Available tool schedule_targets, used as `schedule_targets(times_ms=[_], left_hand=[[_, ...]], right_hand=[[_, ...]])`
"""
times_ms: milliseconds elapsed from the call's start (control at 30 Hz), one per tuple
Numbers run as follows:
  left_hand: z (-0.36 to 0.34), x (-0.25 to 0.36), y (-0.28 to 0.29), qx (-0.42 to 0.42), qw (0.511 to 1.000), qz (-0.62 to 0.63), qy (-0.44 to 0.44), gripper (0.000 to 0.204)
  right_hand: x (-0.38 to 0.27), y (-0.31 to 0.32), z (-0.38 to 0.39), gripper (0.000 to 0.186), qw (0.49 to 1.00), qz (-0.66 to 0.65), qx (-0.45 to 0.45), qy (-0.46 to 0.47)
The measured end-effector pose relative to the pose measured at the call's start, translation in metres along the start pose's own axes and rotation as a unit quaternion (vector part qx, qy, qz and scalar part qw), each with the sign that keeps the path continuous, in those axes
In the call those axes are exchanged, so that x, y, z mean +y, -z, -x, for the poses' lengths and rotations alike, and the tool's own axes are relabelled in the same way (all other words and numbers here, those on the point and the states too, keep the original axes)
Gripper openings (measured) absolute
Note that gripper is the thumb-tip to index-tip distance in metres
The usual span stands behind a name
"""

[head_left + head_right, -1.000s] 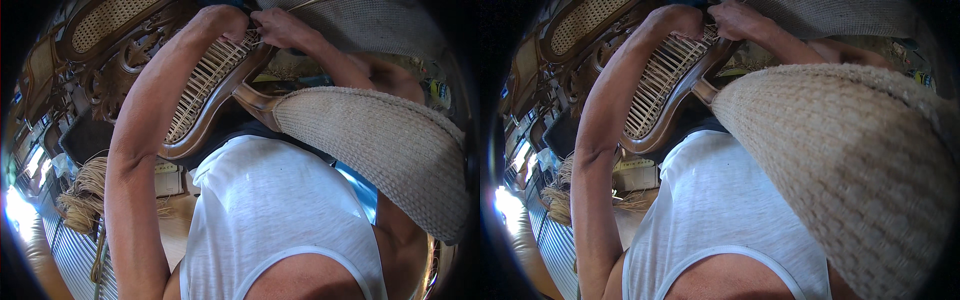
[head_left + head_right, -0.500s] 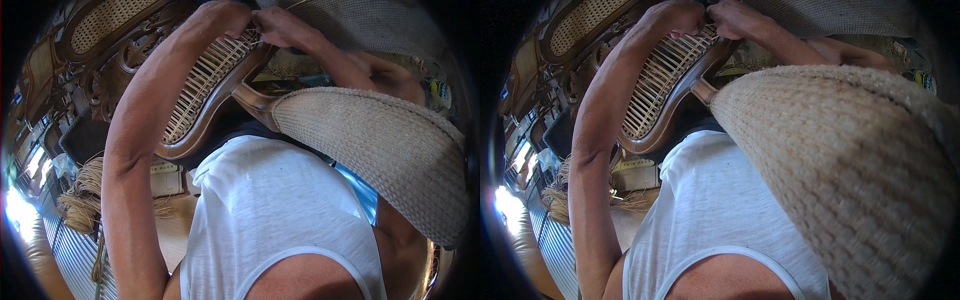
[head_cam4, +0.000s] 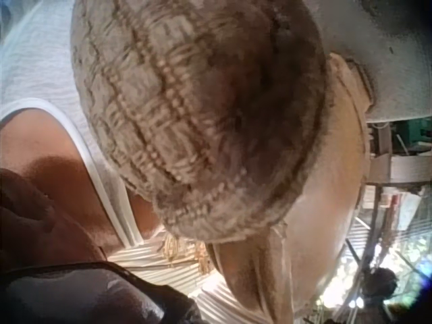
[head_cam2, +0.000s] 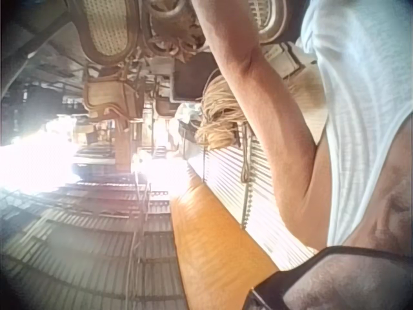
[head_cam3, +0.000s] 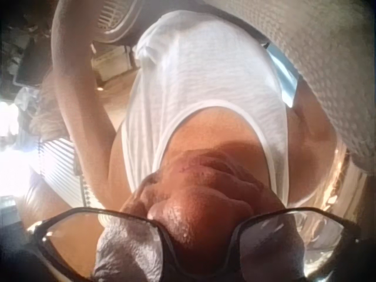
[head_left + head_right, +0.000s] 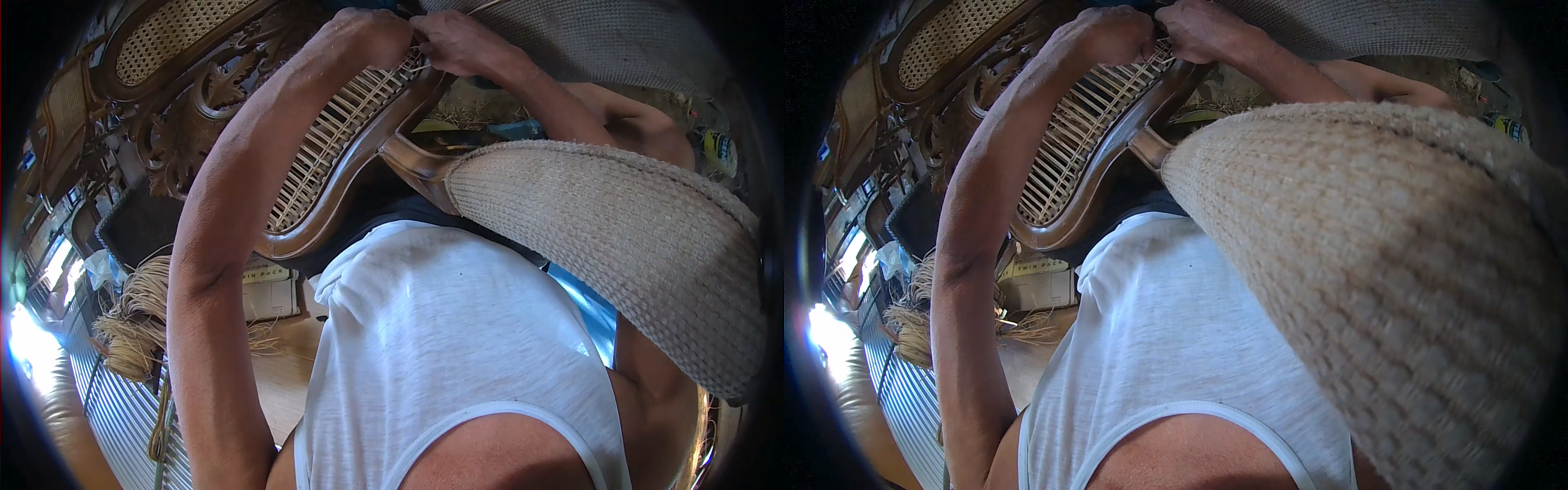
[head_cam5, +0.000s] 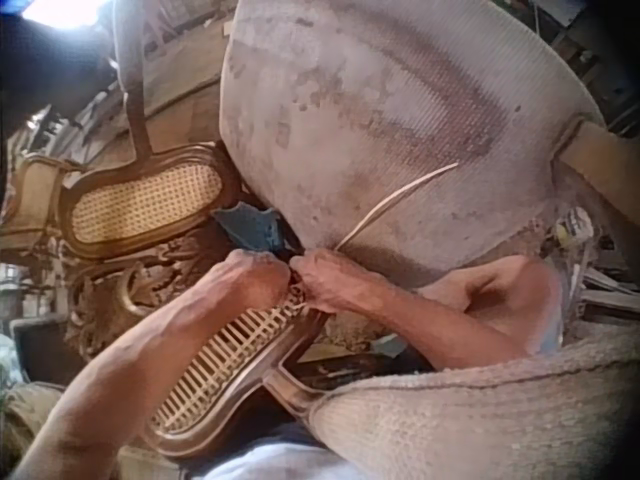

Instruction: Repairing the woven cane back of an ornate wooden chair using tools and cane strips.

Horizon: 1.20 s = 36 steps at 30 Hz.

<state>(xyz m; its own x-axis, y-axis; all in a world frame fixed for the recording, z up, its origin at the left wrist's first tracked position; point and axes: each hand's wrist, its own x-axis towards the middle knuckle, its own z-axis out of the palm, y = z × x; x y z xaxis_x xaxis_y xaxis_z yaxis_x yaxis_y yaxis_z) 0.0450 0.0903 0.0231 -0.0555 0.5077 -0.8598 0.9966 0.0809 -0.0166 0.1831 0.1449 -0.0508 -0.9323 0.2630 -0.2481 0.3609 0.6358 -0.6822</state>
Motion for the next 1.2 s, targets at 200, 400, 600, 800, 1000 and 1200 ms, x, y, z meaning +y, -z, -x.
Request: schedule_targets(times_ms=[200,400,600,800,1000,1200], left_hand=[[0.006,0.003,0.005,0.018,1.0,0.005,-0.008,0.032],[-0.003,-0.004,-0.009,0.054,0.998,0.011,-0.022,0.031],[-0.013,-0.002,-0.019,0.103,0.992,-0.031,-0.068,0.029],[-0.022,-0.007,-0.052,0.237,0.967,-0.026,-0.093,0.029],[-0.019,0.008,-0.026,0.097,0.992,0.068,0.035,0.032],[-0.016,-0.016,-0.052,-0.017,0.995,0.087,0.039,0.027]], right_hand=[[0.004,-0.002,0.002,0.027,0.998,0.021,0.031,0.043],[-0.003,0.002,0.003,0.029,0.999,-0.001,0.018,0.029],[0.02,-0.021,-0.002,0.017,0.996,0.0,0.064,0.061],[0.02,-0.025,-0.01,0.019,0.998,-0.024,0.034,0.04],[0.026,-0.028,-0.009,0.02,0.994,-0.019,0.062,0.085],[0.006,-0.002,-0.005,0.018,0.996,-0.055,-0.039,-0.05]])
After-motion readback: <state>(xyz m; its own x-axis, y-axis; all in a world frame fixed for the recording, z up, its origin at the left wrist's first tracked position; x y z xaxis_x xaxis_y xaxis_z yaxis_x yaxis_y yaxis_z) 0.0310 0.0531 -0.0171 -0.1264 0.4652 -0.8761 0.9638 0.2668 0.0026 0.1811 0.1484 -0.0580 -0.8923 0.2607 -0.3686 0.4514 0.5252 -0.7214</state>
